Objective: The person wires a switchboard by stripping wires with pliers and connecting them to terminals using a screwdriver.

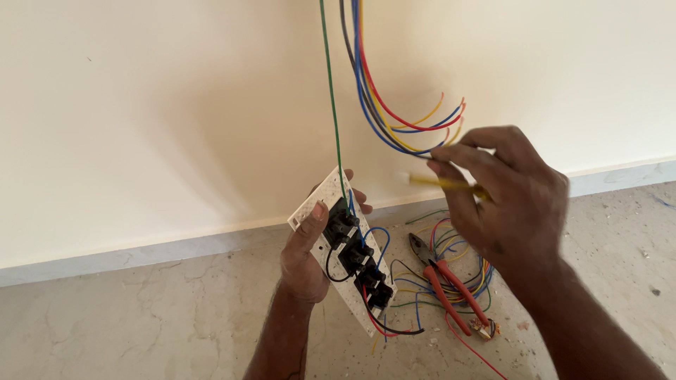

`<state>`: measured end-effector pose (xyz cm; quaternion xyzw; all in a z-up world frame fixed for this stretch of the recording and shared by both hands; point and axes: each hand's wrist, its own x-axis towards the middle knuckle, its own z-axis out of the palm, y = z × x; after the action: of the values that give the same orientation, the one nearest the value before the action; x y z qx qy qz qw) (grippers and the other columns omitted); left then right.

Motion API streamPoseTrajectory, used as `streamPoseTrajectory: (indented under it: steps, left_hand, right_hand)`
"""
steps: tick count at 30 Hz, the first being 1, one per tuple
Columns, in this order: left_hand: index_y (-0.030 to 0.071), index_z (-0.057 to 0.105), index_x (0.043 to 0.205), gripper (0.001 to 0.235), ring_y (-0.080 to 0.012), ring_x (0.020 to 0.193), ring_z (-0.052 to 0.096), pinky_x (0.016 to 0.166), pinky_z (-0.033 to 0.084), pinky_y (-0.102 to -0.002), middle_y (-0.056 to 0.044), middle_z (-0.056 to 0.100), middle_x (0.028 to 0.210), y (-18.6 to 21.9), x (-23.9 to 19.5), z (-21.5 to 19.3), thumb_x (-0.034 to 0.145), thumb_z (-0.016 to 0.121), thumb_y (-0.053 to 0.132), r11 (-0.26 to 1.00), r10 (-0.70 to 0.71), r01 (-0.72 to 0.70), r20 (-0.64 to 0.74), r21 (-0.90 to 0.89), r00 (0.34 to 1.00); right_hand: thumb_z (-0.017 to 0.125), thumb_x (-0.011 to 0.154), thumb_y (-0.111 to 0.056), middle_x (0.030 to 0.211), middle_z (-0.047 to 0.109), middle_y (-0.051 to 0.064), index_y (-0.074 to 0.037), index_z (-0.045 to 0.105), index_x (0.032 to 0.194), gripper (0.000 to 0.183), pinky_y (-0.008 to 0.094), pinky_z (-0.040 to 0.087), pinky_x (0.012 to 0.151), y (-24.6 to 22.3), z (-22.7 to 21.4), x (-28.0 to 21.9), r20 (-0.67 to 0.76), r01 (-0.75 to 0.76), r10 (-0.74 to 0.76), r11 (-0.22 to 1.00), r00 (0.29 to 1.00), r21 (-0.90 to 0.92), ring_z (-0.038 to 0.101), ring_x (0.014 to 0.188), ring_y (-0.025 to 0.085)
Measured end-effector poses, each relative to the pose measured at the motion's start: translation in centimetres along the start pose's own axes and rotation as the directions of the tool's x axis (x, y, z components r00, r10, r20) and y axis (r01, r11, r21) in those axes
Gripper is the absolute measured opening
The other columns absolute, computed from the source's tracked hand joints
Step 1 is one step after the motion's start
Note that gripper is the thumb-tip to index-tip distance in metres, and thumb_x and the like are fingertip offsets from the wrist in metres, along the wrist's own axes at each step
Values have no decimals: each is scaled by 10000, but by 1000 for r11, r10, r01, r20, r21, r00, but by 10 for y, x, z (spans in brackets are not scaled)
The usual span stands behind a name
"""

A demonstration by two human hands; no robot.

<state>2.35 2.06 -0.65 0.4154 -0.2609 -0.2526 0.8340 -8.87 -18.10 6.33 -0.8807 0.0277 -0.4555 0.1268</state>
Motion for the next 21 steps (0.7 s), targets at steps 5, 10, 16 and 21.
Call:
streamPoseTrajectory:
  steps: [5,10,16,21]
  left_hand:
    - [-20,500,1455,780,-279,1164,612,947,526,-419,-153,650,1243,4,3,0,938,575,560,1000,-7,7,-17,17,1000]
    - [-42,632,1281,667,-206,1036,676,881,570,-361,-124,709,1141,5,4,1,954,617,538,997,-23,29,-92,68,996]
    - [-20,699,1128,521,-87,821,615,723,532,-284,-6,681,926,-3,8,-16,999,620,479,977,7,41,-221,210,975]
    - [-36,724,1110,517,-64,753,519,655,448,-251,24,627,848,-9,14,-27,1009,656,467,947,72,10,-241,322,968]
  right_hand:
    - [750,940,-240,861,775,63,-55,777,948,187,258,491,411,-9,5,-19,101,-10,-11,979,995,201,673,515,99]
    - [704,944,-185,817,749,54,-16,749,1150,270,244,526,565,-29,12,-25,297,-174,17,843,955,509,692,644,88]
    - [804,850,-193,748,798,56,-40,818,1012,224,270,497,503,-26,19,-27,465,-489,270,745,843,454,631,588,104]
    - [754,888,-255,728,731,43,-45,811,1013,251,275,458,523,-29,24,-27,453,-495,291,750,843,439,597,593,104]
